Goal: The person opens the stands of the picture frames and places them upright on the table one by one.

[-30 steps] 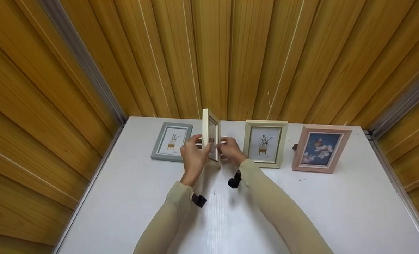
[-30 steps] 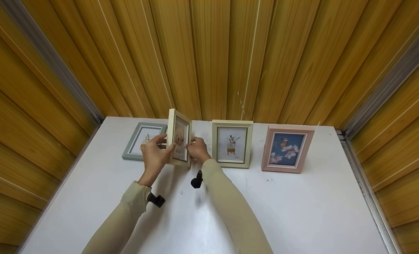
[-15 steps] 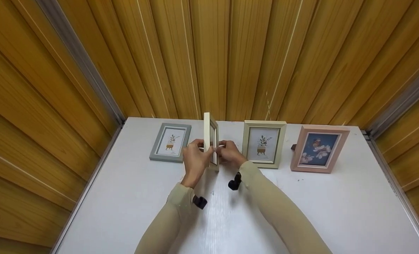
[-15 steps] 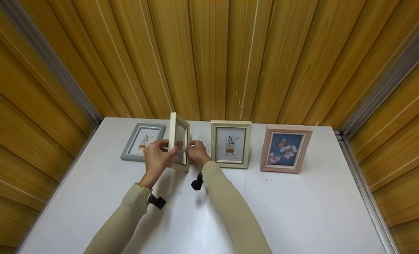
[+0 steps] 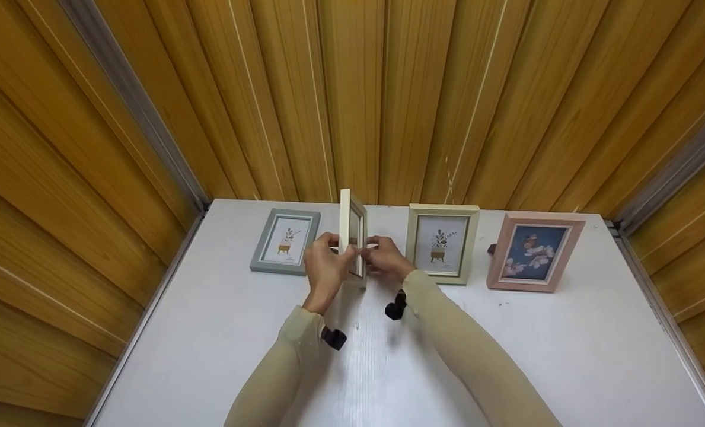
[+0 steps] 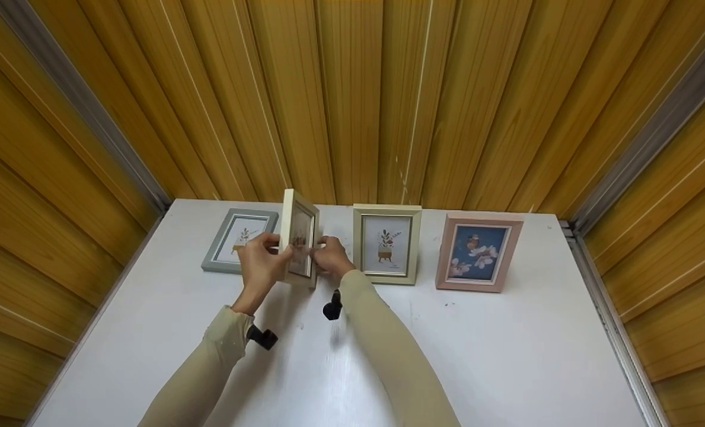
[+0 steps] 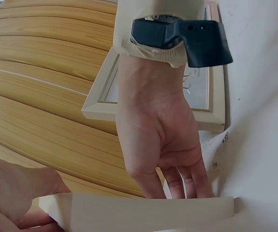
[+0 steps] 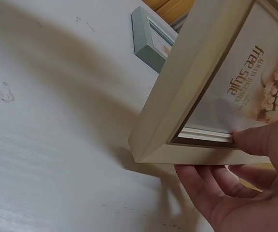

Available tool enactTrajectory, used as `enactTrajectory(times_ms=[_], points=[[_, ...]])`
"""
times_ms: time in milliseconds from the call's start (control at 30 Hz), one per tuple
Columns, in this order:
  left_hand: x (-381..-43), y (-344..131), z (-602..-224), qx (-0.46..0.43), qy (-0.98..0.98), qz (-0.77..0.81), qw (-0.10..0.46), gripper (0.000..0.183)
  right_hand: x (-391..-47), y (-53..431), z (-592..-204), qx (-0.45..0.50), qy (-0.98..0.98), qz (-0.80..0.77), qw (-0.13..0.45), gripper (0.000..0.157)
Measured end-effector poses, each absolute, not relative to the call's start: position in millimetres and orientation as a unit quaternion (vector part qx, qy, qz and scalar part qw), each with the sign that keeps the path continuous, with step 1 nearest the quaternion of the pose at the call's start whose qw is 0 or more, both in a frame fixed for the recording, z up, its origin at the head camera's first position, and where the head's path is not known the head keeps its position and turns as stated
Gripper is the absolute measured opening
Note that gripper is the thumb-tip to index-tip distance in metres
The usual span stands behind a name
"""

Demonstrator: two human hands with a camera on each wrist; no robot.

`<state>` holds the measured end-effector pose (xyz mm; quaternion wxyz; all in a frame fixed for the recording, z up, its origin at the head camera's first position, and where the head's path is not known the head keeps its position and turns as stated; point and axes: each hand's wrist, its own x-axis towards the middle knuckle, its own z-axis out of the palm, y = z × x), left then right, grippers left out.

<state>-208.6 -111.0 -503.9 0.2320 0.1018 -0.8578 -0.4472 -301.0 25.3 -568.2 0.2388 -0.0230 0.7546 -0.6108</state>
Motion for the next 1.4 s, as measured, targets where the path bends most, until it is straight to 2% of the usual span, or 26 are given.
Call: enactTrajectory(times_ms=[133, 267, 433, 567, 767, 933, 1100, 1400], points=[[-209, -114, -498, 0.114, -0.852, -0.447, 0.245, 0.021, -299, 24, -550, -0.038, 0.764, -0.605, 0.222, 0.055], [-209, -116, -494, 0.123, -0.854, -0.437, 0.255, 0.020, -301, 22, -525, -0.057, 0.810, -0.557, 0.172, 0.061], [-208, -116, -493, 0.119, -0.860, -0.423, 0.259, 0.020, -304, 22, -490, -0.077, 0.836, -0.528, 0.129, 0.059], [-209, -114, -493, 0.113, -0.863, -0.407, 0.275, 0.019, -308, 21, -463, -0.082, 0.826, -0.541, 0.131, 0.054], [-211, -108, -491, 0.093, -0.867, -0.398, 0.285, 0.017, -309, 15, -433, -0.083, 0.818, -0.545, 0.166, 0.049], [-211, -100, -487, 0.074, -0.870, -0.392, 0.290, 0.017, -308, 11, -417, -0.076, 0.838, -0.520, 0.150, 0.036], [-208, -92, -482, 0.057, -0.876, -0.387, 0.282, 0.019, -308, 11, -414, -0.059, 0.853, -0.499, 0.139, 0.031], [-207, -87, -492, 0.037, -0.877, -0.387, 0.283, 0.018, -306, 18, -423, -0.069, 0.833, -0.525, 0.157, 0.025]])
